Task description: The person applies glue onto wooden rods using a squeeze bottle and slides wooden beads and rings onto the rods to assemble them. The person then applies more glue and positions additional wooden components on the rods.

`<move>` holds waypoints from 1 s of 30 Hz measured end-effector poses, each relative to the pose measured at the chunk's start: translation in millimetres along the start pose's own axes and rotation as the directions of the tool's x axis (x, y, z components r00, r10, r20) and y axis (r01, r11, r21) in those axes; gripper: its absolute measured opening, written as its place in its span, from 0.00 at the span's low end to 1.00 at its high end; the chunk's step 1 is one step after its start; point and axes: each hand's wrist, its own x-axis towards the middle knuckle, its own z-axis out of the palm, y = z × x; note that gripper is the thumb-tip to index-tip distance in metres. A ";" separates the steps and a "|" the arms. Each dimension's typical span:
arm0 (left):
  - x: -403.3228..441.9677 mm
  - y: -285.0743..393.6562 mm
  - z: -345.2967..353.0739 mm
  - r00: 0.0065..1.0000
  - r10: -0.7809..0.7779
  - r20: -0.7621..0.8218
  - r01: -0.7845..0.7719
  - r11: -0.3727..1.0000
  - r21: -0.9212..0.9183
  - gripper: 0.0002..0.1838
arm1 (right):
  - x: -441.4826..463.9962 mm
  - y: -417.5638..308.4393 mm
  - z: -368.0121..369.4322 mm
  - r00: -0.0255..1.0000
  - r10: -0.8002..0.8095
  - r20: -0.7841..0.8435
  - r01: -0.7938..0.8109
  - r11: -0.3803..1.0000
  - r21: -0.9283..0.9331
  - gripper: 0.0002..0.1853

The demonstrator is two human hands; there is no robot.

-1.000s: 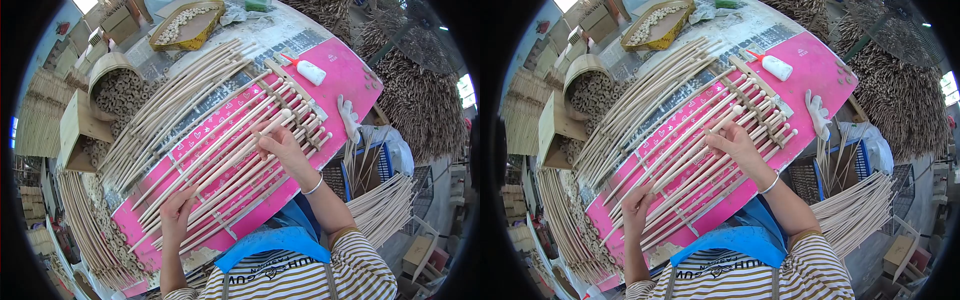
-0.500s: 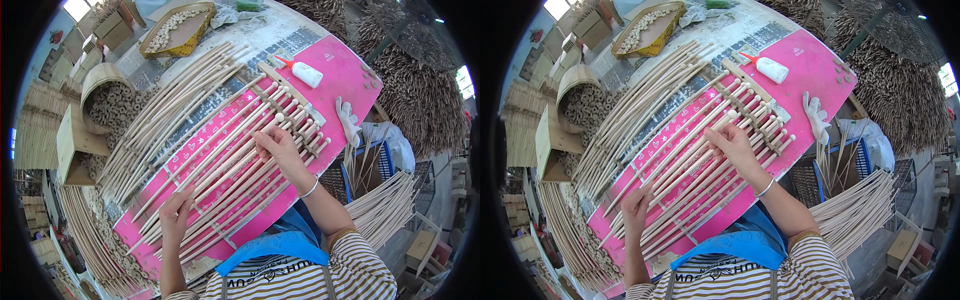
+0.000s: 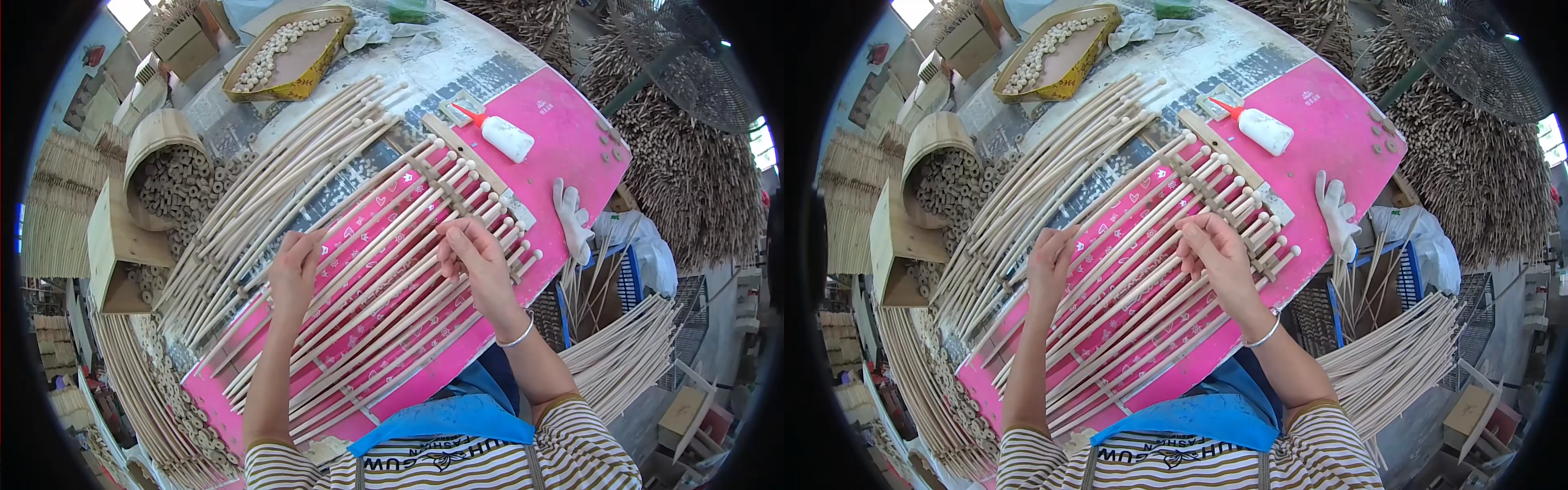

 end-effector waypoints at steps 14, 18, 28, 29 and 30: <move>10.8 -8.8 12.9 0.985 0.171 0.035 -0.175 0.955 0.239 0.13 | -5.1 3.7 -2.7 0.999 0.027 0.046 -0.026 0.999 -0.022 0.14; 5.8 -33.8 -15.2 0.987 0.157 -0.013 -0.139 0.906 0.400 0.18 | -13.0 10.8 -7.6 0.999 0.025 0.047 -0.023 0.999 -0.040 0.14; -14.3 -28.4 -40.2 0.963 0.250 -0.103 -0.164 0.842 0.514 0.19 | -28.4 14.4 18.7 0.986 0.050 0.158 -0.023 0.985 -0.169 0.14; -20.7 -15.7 -48.7 0.957 0.263 -0.125 -0.169 0.849 0.500 0.19 | -24.7 16.3 23.2 0.980 0.034 0.194 0.002 0.983 -0.185 0.15; -29.6 -4.8 -56.5 0.951 0.273 -0.146 -0.171 0.856 0.488 0.19 | -21.0 16.5 32.0 0.973 0.022 0.232 0.026 0.979 -0.200 0.16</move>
